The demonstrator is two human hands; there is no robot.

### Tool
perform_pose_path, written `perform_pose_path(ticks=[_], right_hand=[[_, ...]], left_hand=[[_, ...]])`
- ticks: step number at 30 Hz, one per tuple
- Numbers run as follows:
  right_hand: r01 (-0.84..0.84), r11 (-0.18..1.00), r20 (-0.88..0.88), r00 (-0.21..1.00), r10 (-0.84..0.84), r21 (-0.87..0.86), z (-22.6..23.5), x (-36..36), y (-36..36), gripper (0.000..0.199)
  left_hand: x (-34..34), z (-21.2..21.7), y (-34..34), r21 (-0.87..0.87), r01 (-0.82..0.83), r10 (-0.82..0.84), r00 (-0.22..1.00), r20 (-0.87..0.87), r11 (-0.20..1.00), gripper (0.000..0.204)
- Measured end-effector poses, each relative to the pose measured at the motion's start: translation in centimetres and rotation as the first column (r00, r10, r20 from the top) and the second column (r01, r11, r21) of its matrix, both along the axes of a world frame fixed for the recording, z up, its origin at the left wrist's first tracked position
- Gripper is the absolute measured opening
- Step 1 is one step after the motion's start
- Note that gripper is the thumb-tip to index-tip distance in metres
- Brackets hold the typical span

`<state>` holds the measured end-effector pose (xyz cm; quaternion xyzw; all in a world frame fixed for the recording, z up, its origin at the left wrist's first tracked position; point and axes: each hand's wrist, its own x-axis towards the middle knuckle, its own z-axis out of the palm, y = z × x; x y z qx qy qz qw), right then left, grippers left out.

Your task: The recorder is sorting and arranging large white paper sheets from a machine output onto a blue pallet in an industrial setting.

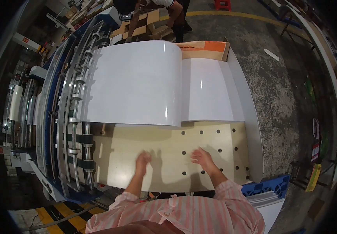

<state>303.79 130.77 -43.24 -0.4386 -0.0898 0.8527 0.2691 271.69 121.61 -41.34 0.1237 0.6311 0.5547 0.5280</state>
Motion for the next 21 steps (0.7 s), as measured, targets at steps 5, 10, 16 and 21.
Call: perform_pose_path(ticks=[5,10,16,21], right_hand=[[0.231,0.967,-0.591,0.767,-0.251,-0.11,4.6,-8.4,6.9,0.064],[0.792,0.565,-0.455,0.425,-0.783,-0.233,5.8,-7.2,15.2,0.046],[0.411,0.45,0.128,0.61,-0.782,0.793,11.1,-2.7,21.1,0.014],[0.394,0.763,0.239,0.789,-0.567,0.512,6.5,-5.5,13.6,0.022]], left_hand=[[-6.6,5.4,12.7,0.19,-0.53,0.45,0.825,0.342,0.826,0.075],[-9.0,4.2,21.6,0.067,-0.406,0.344,0.84,0.42,0.911,0.036],[-4.8,3.3,23.8,0.208,-0.546,0.539,0.837,0.094,0.812,0.03],[-9.5,5.1,14.7,0.438,-0.407,0.553,0.784,-0.284,0.802,0.042]])
